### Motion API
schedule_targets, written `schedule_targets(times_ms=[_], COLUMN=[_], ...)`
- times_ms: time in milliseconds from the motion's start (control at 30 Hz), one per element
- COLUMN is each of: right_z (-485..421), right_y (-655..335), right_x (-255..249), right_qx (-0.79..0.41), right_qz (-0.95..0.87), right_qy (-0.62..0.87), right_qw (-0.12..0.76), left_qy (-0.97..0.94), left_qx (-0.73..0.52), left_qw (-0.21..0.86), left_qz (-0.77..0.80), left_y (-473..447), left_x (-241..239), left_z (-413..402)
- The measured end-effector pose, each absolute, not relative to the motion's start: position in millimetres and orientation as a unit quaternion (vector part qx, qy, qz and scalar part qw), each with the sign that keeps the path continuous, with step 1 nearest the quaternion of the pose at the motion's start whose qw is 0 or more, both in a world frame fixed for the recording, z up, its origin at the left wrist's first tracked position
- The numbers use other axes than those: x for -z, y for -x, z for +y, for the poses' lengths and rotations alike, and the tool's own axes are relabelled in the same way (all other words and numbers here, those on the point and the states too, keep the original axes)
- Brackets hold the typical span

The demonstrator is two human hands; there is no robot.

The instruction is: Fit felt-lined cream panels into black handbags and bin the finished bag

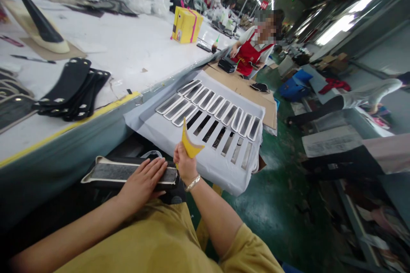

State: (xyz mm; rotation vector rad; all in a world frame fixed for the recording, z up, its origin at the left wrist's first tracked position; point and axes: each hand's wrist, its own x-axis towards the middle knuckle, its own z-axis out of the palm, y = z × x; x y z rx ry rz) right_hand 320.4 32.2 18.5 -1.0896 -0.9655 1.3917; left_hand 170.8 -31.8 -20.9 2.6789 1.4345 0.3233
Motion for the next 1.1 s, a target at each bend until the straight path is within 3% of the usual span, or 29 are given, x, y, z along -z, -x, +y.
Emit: schedule_targets(times_ms=[133,367,467,567,667,1100], right_z=[31.1,26.5,32.1,26.9,13.4,2.4], right_y=[-323.7,-317.5,-334.2,-352.2,-360.9,-363.7], right_x=[-29.3,-15.2,-24.7,-22.4,-5.1,15.0], right_qx=[-0.551,-0.606,-0.57,-0.53,-0.571,-0.659], right_qz=[-0.408,-0.375,-0.374,-0.429,-0.423,-0.345], right_qy=[0.446,0.459,0.497,0.589,0.613,0.564], right_qw=[0.576,0.531,0.537,0.434,0.346,0.36], left_qy=[-0.877,-0.879,-0.878,-0.876,-0.875,-0.877], left_qx=[-0.106,-0.097,-0.102,-0.109,-0.114,-0.115], left_qw=[0.045,0.039,0.035,0.035,0.033,0.033], left_qz=[0.466,0.466,0.466,0.469,0.469,0.465], left_y=[-171.5,-171.1,-170.6,-171.5,-172.2,-168.9], left_x=[20.0,23.4,23.6,23.0,23.0,26.6], left_z=[-31.6,-31.9,-32.6,-32.7,-32.1,-31.2])
